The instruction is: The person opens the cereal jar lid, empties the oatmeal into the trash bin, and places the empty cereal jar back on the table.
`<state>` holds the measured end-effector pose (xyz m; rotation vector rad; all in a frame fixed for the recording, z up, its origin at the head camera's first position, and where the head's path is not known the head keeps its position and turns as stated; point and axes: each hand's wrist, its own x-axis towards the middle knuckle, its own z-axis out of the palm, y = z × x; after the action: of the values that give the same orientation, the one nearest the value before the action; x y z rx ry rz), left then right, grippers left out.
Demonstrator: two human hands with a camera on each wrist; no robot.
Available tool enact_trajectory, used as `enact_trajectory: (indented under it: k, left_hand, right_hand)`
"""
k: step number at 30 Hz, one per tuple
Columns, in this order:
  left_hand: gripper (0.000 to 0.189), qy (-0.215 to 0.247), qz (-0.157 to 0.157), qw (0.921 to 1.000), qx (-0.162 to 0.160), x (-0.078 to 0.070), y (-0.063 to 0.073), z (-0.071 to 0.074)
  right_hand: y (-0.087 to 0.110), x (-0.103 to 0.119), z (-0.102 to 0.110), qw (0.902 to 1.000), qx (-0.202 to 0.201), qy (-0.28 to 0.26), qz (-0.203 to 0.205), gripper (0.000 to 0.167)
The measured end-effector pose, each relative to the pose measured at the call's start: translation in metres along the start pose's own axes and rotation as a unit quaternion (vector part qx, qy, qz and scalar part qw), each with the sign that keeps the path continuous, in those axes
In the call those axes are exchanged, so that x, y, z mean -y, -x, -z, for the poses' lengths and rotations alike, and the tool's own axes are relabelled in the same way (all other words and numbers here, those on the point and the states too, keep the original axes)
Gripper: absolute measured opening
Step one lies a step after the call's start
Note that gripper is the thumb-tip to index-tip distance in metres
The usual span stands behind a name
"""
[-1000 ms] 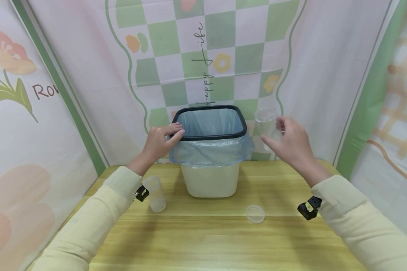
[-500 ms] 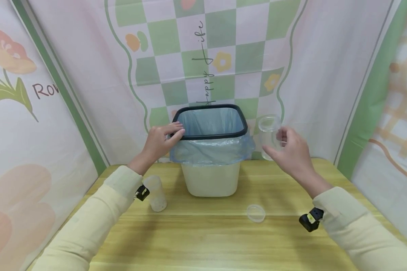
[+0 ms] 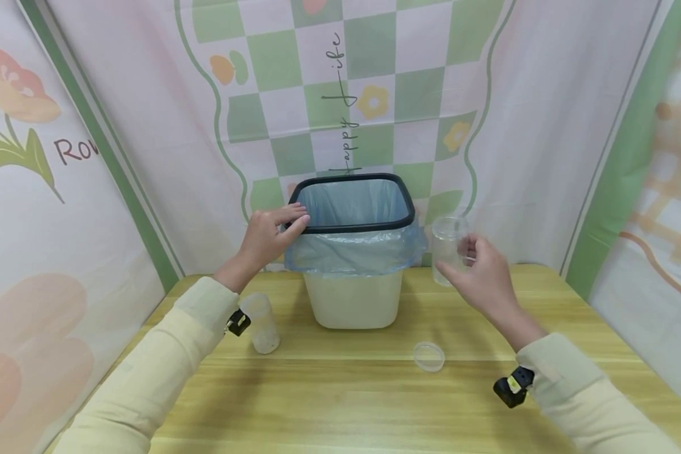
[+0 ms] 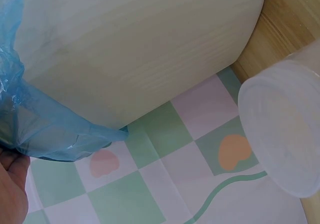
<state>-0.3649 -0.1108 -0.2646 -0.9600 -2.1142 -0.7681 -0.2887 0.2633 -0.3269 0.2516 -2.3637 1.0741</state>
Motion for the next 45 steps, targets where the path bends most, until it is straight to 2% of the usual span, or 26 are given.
enact_trajectory:
  k: [13, 24, 45]
  left_hand:
    - [0.027, -0.001, -0.001, 1.0000, -0.007, 0.001, 0.000, -0.001]
    - [0.028, 0.001, 0.000, 1.0000, -0.009, 0.001, 0.001, -0.002]
    - [0.029, 0.006, -0.006, 0.9999, -0.006, 0.001, 0.001, -0.002]
  right_hand:
    - [0.017, -0.022, -0.020, 0.9997, 0.003, -0.020, -0.016, 0.055]
    - [0.030, -0.038, -0.031, 0.9993, 0.008, -0.012, -0.035, 0.055]
    - [0.047, -0.063, -0.037, 0.9906, 0.090, 0.012, -0.103, 0.071]
